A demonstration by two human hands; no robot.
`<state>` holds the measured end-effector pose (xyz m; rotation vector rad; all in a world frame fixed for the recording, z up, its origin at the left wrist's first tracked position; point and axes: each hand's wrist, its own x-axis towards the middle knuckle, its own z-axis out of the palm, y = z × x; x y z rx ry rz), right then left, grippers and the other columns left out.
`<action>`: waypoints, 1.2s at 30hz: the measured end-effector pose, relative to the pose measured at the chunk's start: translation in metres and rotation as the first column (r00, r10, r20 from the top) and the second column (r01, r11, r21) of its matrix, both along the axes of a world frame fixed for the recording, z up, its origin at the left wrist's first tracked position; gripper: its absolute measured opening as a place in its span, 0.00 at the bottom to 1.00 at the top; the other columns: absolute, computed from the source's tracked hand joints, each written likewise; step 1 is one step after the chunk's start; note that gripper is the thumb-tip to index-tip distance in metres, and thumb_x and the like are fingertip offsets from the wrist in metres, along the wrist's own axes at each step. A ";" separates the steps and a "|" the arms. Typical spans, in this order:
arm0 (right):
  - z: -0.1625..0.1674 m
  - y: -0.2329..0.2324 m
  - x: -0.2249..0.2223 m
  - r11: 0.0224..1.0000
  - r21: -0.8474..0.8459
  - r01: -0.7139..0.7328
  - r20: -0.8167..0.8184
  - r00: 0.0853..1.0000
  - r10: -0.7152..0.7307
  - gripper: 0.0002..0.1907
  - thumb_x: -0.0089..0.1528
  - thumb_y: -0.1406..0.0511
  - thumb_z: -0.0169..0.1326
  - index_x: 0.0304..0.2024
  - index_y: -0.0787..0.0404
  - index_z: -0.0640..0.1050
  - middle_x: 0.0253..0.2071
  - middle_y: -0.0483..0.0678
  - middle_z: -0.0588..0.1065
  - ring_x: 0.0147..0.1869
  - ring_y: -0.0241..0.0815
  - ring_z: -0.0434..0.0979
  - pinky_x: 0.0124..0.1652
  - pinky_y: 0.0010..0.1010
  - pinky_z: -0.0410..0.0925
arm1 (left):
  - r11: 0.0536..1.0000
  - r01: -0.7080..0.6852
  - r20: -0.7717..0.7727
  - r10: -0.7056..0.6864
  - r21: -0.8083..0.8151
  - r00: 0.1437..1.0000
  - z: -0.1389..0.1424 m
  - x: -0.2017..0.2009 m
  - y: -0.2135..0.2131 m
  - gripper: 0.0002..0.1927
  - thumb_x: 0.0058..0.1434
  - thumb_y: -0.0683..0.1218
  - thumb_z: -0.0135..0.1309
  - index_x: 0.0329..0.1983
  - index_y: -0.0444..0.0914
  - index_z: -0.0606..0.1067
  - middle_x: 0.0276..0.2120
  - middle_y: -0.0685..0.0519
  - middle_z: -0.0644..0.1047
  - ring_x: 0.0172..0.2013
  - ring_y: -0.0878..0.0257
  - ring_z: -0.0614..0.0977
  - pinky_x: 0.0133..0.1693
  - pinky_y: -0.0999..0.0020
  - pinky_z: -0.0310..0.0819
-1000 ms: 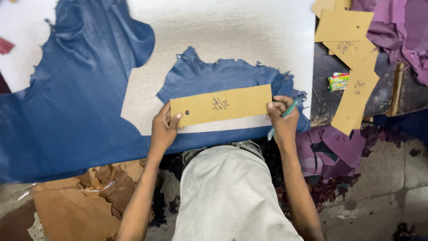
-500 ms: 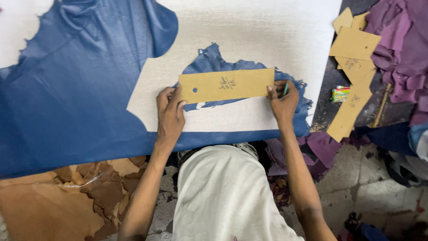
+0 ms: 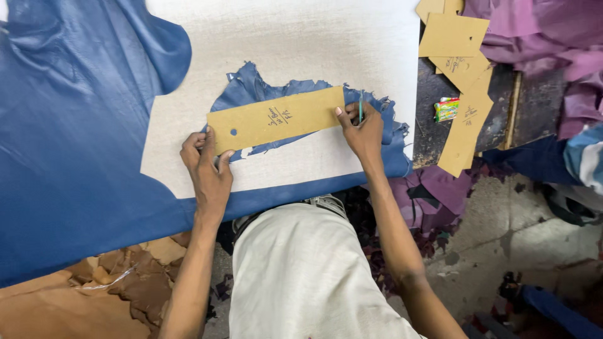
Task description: The person places a cardboard pattern on a blue fabric sheet, traces the outline with a pen, and then cuts the fabric along the traced lines using a rotary cutter. The person repeats this process with multiple patterns, cutting out several fabric pieces.
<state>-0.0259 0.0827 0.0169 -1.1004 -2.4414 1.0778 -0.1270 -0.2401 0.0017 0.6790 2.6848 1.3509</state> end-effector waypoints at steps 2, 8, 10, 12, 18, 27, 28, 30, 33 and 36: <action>0.008 0.003 -0.003 0.996 0.040 -0.077 0.066 0.995 0.075 0.22 0.63 0.60 0.70 0.38 0.74 0.76 0.27 0.55 0.73 0.29 0.40 0.68 0.30 0.30 0.63 | 1.000 -0.007 -0.008 0.007 0.004 1.000 0.004 -0.001 0.001 0.33 0.58 0.36 0.66 0.67 0.27 0.69 0.57 0.41 0.66 0.56 0.48 0.68 0.58 0.56 0.65; 0.032 0.021 -0.015 0.902 -0.394 -0.177 -0.293 0.954 0.060 0.14 0.68 0.58 0.56 0.46 0.62 0.79 0.34 0.41 0.80 0.39 0.34 0.79 0.43 0.26 0.73 | 0.994 -0.110 -0.018 0.110 0.003 0.994 0.026 -0.016 0.009 0.28 0.59 0.39 0.66 0.61 0.29 0.71 0.55 0.42 0.68 0.56 0.47 0.69 0.58 0.55 0.65; 0.036 0.039 -0.022 0.866 -0.498 -0.044 -0.364 0.917 -0.163 0.16 0.69 0.56 0.56 0.46 0.64 0.78 0.29 0.45 0.73 0.30 0.39 0.66 0.33 0.33 0.60 | 0.982 -0.187 0.040 0.187 -0.001 0.982 0.034 -0.024 0.018 0.25 0.61 0.40 0.65 0.59 0.29 0.70 0.54 0.42 0.68 0.52 0.48 0.72 0.55 0.54 0.66; 0.036 0.051 -0.029 0.925 -0.379 0.021 -0.354 0.921 -0.166 0.18 0.68 0.55 0.59 0.46 0.64 0.77 0.28 0.46 0.71 0.30 0.42 0.65 0.33 0.37 0.60 | 0.965 -0.259 0.220 0.260 -0.030 0.940 0.039 -0.032 0.028 0.24 0.63 0.43 0.63 0.57 0.31 0.68 0.49 0.43 0.70 0.43 0.52 0.77 0.50 0.55 0.70; 0.023 0.016 -0.047 0.980 0.152 -0.132 0.025 0.991 0.130 0.38 0.41 0.56 0.76 0.46 0.68 0.73 0.39 0.59 0.73 0.40 0.59 0.76 0.39 0.45 0.68 | 0.966 -0.098 0.185 0.145 -0.241 0.972 0.028 -0.053 0.048 0.14 0.60 0.47 0.66 0.35 0.32 0.76 0.26 0.46 0.75 0.35 0.46 0.76 0.43 0.52 0.69; 0.033 0.016 -0.029 0.895 0.078 -0.440 0.065 0.898 0.436 0.15 0.64 0.61 0.57 0.48 0.65 0.76 0.37 0.59 0.78 0.42 0.63 0.78 0.41 0.50 0.67 | 0.957 0.081 0.248 -0.011 -0.277 0.969 0.033 -0.055 0.046 0.12 0.71 0.46 0.54 0.42 0.30 0.77 0.32 0.36 0.80 0.35 0.40 0.81 0.42 0.49 0.72; 0.036 0.014 -0.024 0.890 0.041 -0.453 0.086 0.889 0.449 0.13 0.67 0.62 0.55 0.48 0.64 0.76 0.35 0.59 0.78 0.42 0.63 0.78 0.40 0.51 0.68 | 0.969 0.066 0.223 -0.012 -0.240 0.975 0.035 -0.045 0.052 0.11 0.72 0.45 0.52 0.42 0.30 0.77 0.32 0.36 0.79 0.34 0.40 0.80 0.40 0.49 0.71; 0.042 0.007 -0.011 0.874 0.128 -0.469 -0.025 0.879 0.476 0.09 0.65 0.66 0.52 0.46 0.61 0.78 0.37 0.57 0.80 0.41 0.61 0.80 0.39 0.49 0.69 | 0.984 0.045 0.171 -0.016 -0.170 0.985 0.034 -0.027 0.066 0.11 0.73 0.43 0.49 0.42 0.30 0.77 0.31 0.37 0.78 0.30 0.41 0.80 0.37 0.50 0.71; 0.048 -0.005 0.012 0.863 0.130 -0.488 -0.144 0.852 0.504 0.11 0.60 0.71 0.50 0.44 0.59 0.79 0.35 0.56 0.81 0.39 0.59 0.81 0.39 0.47 0.71 | 0.983 0.103 0.118 -0.086 -0.151 0.989 0.026 0.000 0.098 0.11 0.73 0.42 0.49 0.39 0.30 0.77 0.24 0.36 0.75 0.24 0.43 0.77 0.32 0.51 0.70; 0.055 0.038 0.035 0.946 0.100 -0.307 -0.143 0.937 0.319 0.12 0.61 0.72 0.47 0.43 0.59 0.78 0.36 0.56 0.81 0.35 0.57 0.82 0.35 0.44 0.73 | 0.991 0.005 -0.090 0.008 0.136 0.996 0.035 -0.005 0.107 0.10 0.68 0.36 0.43 0.36 0.30 0.75 0.29 0.44 0.78 0.27 0.56 0.78 0.31 0.61 0.69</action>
